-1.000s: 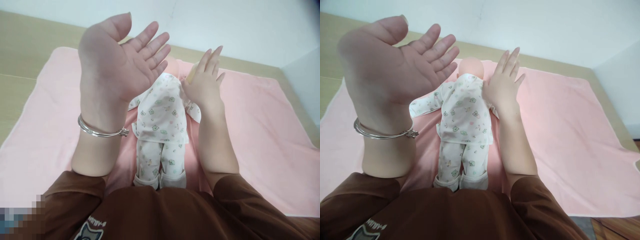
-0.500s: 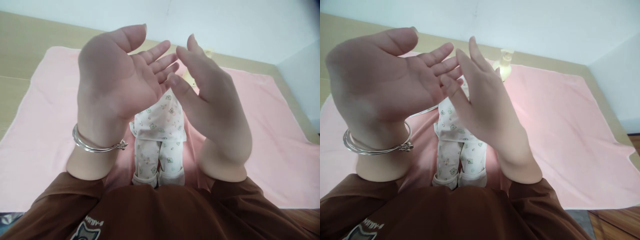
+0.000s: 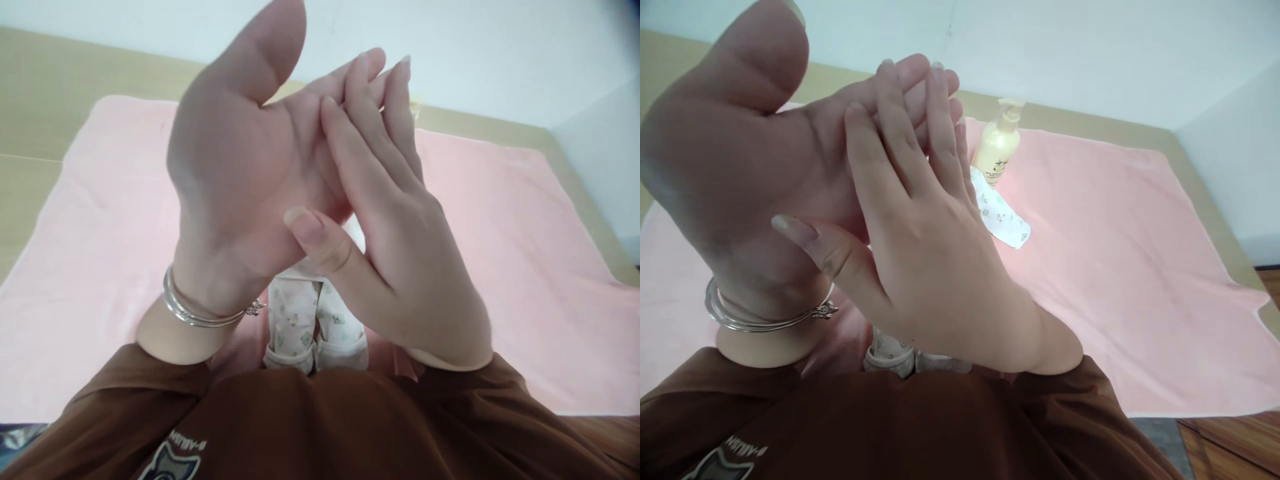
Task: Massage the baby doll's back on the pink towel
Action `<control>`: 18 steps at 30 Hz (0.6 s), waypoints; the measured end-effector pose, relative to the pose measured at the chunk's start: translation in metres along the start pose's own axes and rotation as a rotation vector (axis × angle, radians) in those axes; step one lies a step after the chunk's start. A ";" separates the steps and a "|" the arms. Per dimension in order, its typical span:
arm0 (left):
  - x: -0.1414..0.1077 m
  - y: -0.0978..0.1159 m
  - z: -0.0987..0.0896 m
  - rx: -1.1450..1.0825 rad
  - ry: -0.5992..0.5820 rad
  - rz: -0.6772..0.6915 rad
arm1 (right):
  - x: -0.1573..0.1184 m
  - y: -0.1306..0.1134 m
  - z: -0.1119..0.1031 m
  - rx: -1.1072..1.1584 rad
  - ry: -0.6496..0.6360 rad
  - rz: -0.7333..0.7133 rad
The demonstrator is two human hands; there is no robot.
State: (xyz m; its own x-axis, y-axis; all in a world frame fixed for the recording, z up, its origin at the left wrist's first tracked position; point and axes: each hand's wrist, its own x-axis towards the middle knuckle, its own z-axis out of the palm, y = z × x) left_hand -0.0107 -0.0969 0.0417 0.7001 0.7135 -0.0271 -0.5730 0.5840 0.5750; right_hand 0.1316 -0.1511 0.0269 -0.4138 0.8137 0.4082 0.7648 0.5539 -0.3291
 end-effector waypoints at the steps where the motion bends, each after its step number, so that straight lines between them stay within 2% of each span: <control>1: 0.000 -0.001 0.001 -0.005 0.009 0.012 | 0.001 0.001 0.000 -0.003 -0.002 0.007; 8: 0.004 -0.001 0.017 0.027 0.166 0.092 | 0.005 0.004 0.007 -0.056 0.000 0.031; 13: 0.006 -0.005 0.019 0.121 0.223 0.138 | 0.005 -0.003 0.003 -0.025 -0.008 0.087; 18: 0.006 -0.010 0.020 0.190 0.163 0.114 | 0.004 -0.006 0.000 0.027 -0.002 0.095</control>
State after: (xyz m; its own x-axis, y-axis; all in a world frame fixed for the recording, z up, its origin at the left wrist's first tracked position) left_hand 0.0074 -0.1063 0.0527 0.5492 0.8323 -0.0753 -0.5435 0.4242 0.7244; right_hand 0.1253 -0.1512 0.0311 -0.3411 0.8632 0.3722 0.7869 0.4788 -0.3893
